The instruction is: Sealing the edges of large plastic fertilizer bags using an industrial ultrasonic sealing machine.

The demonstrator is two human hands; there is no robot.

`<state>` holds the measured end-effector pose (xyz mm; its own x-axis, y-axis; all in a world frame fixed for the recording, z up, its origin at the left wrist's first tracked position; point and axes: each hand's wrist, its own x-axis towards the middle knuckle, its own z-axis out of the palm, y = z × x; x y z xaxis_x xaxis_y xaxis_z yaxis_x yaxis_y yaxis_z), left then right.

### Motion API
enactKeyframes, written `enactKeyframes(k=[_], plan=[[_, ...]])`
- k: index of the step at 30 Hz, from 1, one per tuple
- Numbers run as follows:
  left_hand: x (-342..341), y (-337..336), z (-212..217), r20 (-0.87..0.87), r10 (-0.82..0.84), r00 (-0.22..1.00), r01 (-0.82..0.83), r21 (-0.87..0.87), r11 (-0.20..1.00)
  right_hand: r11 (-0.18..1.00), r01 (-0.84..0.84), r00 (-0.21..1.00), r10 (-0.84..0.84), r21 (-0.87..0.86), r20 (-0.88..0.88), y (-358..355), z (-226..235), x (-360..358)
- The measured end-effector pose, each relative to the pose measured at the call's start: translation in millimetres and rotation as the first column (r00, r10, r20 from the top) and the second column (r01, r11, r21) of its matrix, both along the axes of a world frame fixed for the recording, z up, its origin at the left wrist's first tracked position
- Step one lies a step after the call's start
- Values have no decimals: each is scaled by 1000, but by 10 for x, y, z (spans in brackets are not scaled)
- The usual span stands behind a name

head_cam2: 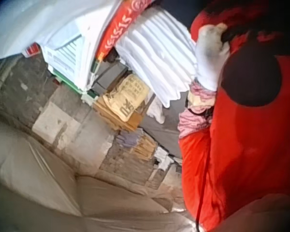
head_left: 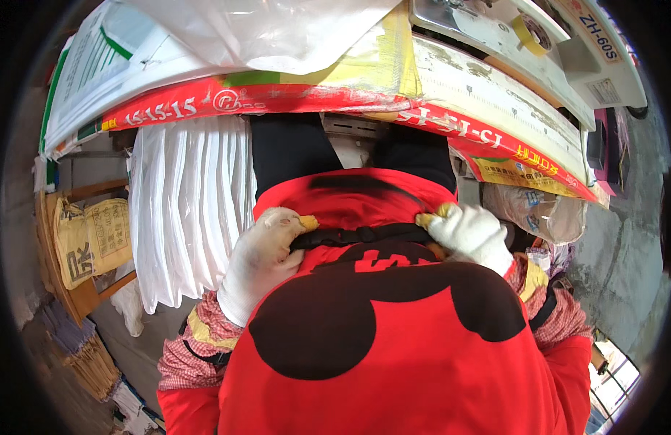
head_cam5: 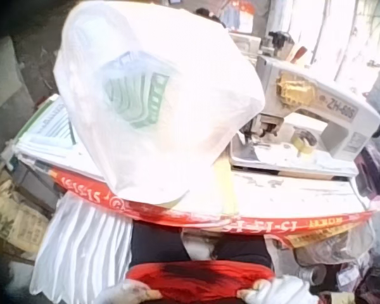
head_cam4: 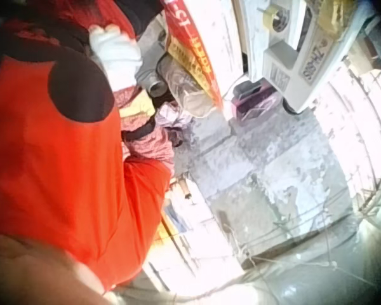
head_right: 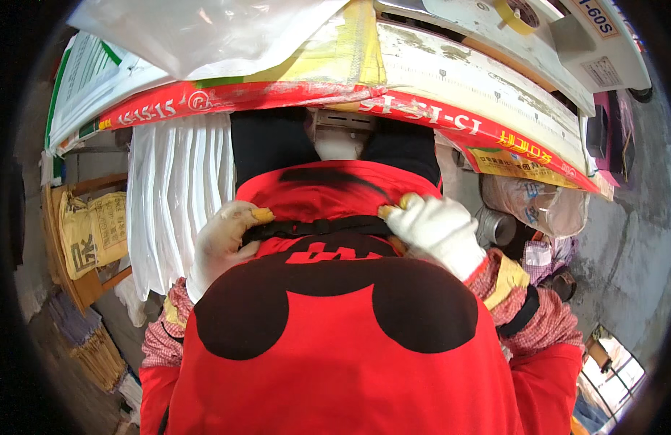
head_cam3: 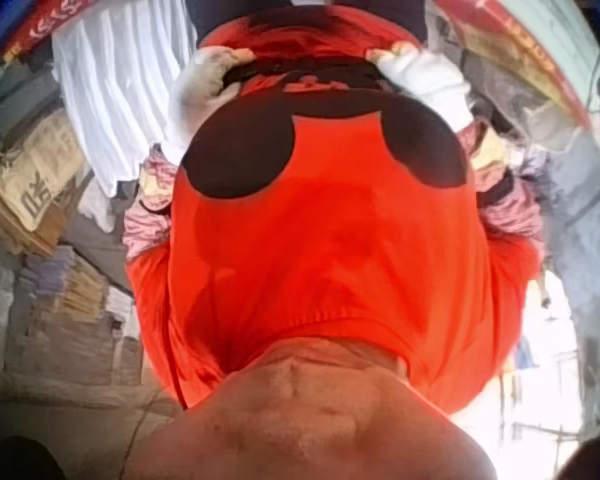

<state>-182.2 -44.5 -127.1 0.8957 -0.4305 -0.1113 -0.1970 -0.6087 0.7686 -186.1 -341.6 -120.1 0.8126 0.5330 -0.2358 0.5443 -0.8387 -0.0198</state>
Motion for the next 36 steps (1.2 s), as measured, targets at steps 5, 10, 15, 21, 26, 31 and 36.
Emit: enactKeyframes(k=[5, 10, 15, 21, 26, 31, 36], plan=[[55, -54, -131, -152, -89, 984, 90, 2, 996, 989, 103, 995, -104, -102, -7, -254, -21, -317], [253, -108, -376, -100, -391, 915, 386, -62, 920, 892, 324, 939, -344, -315, -7, -348, 40, -774], [506, -262, -484, -95, -487, 868, 467, -171, 867, 787, 453, 815, -175, 419, -553, -680, -255, -698], [898, -330, -212, -392, -766, 509, 714, -305, 630, 997, 66, 755, -77, -42, -651, -565, 213, 236], [1229, 356, 309, -190, -532, 825, 490, -230, 841, 925, -10, 997, 40, 380, -71, 390, 834, 1162], [1398, 1014, 589, -324, 125, 938, -279, -490, 826, 809, -216, 928, -3, 546, 372, 1427, 673, 1753], [1646, 1266, 549, -593, 329, 734, -679, -647, 348, 88, 288, 956, 31, 954, -292, 1701, 519, 1877]])
